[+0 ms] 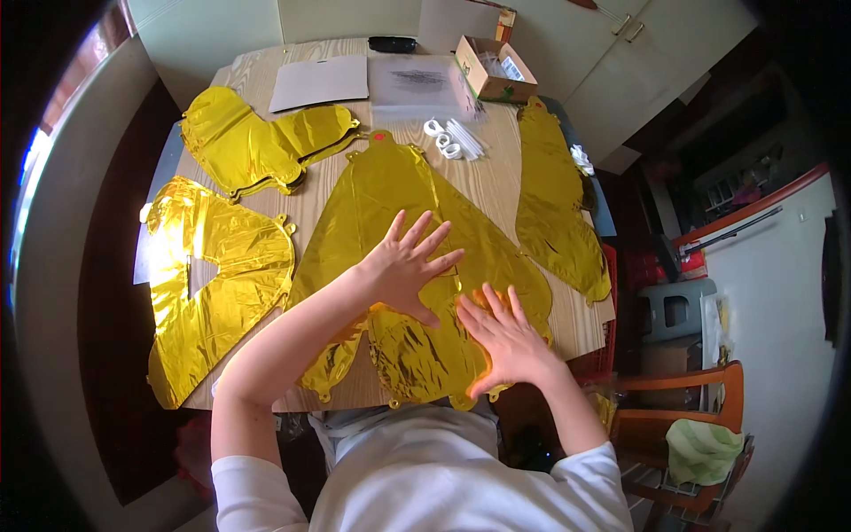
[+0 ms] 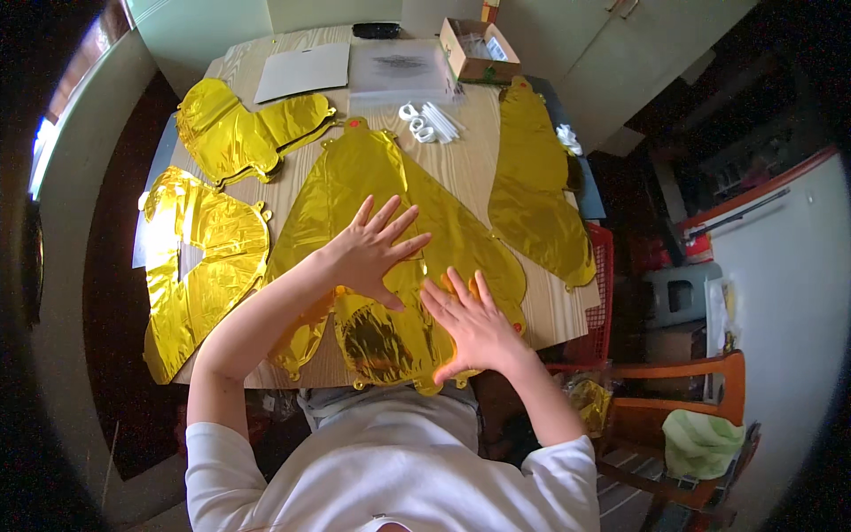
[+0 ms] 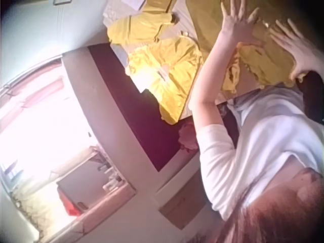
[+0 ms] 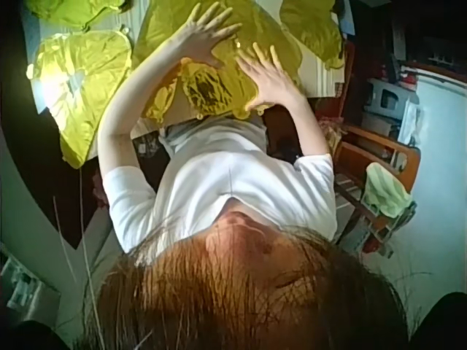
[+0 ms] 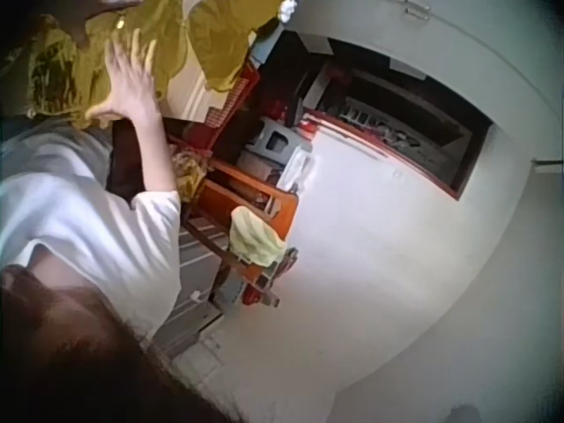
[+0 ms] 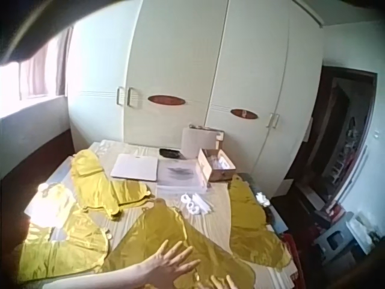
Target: Folding gold foil balloons and placing them on cardboard backing for packaging.
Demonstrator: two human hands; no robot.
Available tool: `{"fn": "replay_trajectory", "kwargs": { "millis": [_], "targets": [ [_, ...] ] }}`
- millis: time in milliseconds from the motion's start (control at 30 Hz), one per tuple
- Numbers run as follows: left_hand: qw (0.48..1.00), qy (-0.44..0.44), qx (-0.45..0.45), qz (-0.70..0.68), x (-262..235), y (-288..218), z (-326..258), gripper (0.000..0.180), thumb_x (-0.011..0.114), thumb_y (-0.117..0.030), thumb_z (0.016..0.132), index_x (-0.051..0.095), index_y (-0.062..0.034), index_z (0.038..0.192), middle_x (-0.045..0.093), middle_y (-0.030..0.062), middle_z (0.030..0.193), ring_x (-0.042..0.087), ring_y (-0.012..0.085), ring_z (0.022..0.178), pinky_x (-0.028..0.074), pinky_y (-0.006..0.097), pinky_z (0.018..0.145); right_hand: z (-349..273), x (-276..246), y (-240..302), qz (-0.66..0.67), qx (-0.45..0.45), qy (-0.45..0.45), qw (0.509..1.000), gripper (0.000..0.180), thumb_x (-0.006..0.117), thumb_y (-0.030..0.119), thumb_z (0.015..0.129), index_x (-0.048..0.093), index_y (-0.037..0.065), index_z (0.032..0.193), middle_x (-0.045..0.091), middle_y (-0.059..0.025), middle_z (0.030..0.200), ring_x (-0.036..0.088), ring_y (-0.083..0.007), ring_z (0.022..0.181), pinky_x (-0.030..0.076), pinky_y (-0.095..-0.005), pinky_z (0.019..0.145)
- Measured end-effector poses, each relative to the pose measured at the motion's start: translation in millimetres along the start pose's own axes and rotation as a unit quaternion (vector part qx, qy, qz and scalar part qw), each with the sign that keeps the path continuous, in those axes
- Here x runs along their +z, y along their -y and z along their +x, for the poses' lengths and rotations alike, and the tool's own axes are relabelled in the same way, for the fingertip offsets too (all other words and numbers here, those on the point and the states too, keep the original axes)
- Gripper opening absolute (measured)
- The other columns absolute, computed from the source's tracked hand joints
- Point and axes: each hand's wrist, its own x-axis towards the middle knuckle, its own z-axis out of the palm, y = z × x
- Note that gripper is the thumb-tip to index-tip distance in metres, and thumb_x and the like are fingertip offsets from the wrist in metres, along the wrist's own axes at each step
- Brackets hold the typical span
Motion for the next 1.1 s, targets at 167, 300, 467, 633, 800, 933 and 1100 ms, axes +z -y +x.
{"fn": "replay_trajectory", "kwargs": {
  "millis": [167, 300, 467, 633, 800, 933, 1100],
  "targets": [
    [1.000, -0.006, -0.002, -0.009, 0.6, -0.4, -1.8, 0.119, 0.058, -0.087, 0.062, 0.025, -0.0207, 0.155, 0.020, 0.0213, 0.159, 0.014, 0.0456, 0.146, 0.012, 0.067, 0.114, -67.1, 29.1, 12.9, 0.057, 0.097, -0.094, 0.989, 0.090, 0.063, 0.072, 0.074, 0.052, 0.013, 0.141, 0.041, -0.0081, 0.152, 0.021, -0.0399, 0.146, 0.012, -0.0635, 0.116],
    [1.000, -0.007, -0.003, -0.003, 1.9, -0.7, -2.0, 0.118, 0.058, -0.087, 0.063, 0.024, -0.0210, 0.155, 0.019, 0.0213, 0.159, 0.014, 0.0457, 0.146, 0.013, 0.067, 0.114, -113.0, 60.4, 35.8, 0.106, 0.166, -0.291, 0.936, 0.044, 0.071, 0.041, 0.083, 0.068, 0.008, 0.112, 0.059, -0.0098, 0.128, 0.048, -0.0377, 0.124, 0.033, -0.0544, 0.107],
    [1.000, -0.005, -0.001, 0.010, 2.8, -0.9, 0.4, 0.118, 0.058, -0.087, 0.062, 0.024, -0.0209, 0.155, 0.019, 0.0213, 0.159, 0.014, 0.0458, 0.146, 0.013, 0.067, 0.114, -105.7, 105.8, 81.4, 0.610, 0.403, -0.353, 0.585, 0.007, 0.062, 0.011, 0.092, 0.062, 0.004, 0.091, 0.063, -0.0050, 0.085, 0.057, -0.0109, 0.072, 0.043, -0.0235, 0.060],
    [1.000, 0.007, -0.004, 0.007, -1.5, -1.8, 0.3, 0.120, 0.058, -0.088, 0.061, 0.023, -0.0210, 0.155, 0.018, 0.0213, 0.159, 0.013, 0.0459, 0.146, 0.013, 0.067, 0.114, -74.8, 78.7, 95.7, 0.684, 0.366, -0.361, 0.518, 0.007, 0.063, 0.009, 0.094, 0.063, 0.002, 0.092, 0.064, -0.0009, 0.078, 0.053, -0.0035, 0.061, 0.039, -0.0186, 0.053],
    [1.000, 0.000, -0.002, 0.009, 0.6, -1.5, -0.3, 0.121, 0.059, -0.087, 0.061, 0.023, -0.0210, 0.155, 0.018, 0.0215, 0.159, 0.013, 0.0463, 0.146, 0.012, 0.067, 0.115, -51.0, 62.5, 92.0, 0.314, 0.223, -0.471, 0.794, 0.012, 0.072, 0.005, 0.083, 0.062, 0.004, 0.090, 0.063, -0.0098, 0.093, 0.063, -0.0228, 0.080, 0.051, -0.0336, 0.071],
    [1.000, -0.002, -0.002, 0.002, -0.4, -2.4, 0.1, 0.121, 0.060, -0.087, 0.061, 0.023, -0.0209, 0.155, 0.019, 0.0216, 0.159, 0.013, 0.0464, 0.146, 0.012, 0.067, 0.114, -37.5, 52.2, 93.5, 0.265, 0.092, -0.410, 0.868, 0.018, 0.072, 0.006, 0.079, 0.061, 0.006, 0.094, 0.061, -0.0127, 0.113, 0.063, -0.0304, 0.105, 0.050, -0.0422, 0.091],
    [1.000, 0.002, -0.004, 0.007, 0.3, -1.7, -0.2, 0.120, 0.061, -0.085, 0.061, 0.023, -0.0213, 0.155, 0.019, 0.0214, 0.159, 0.013, 0.0464, 0.146, 0.013, 0.068, 0.114, -31.8, 54.2, 86.9, 0.200, -0.011, -0.343, 0.917, 0.015, 0.071, 0.005, 0.080, 0.059, 0.007, 0.089, 0.061, -0.0092, 0.117, 0.062, -0.0286, 0.114, 0.046, -0.0440, 0.102]
  ]
}}
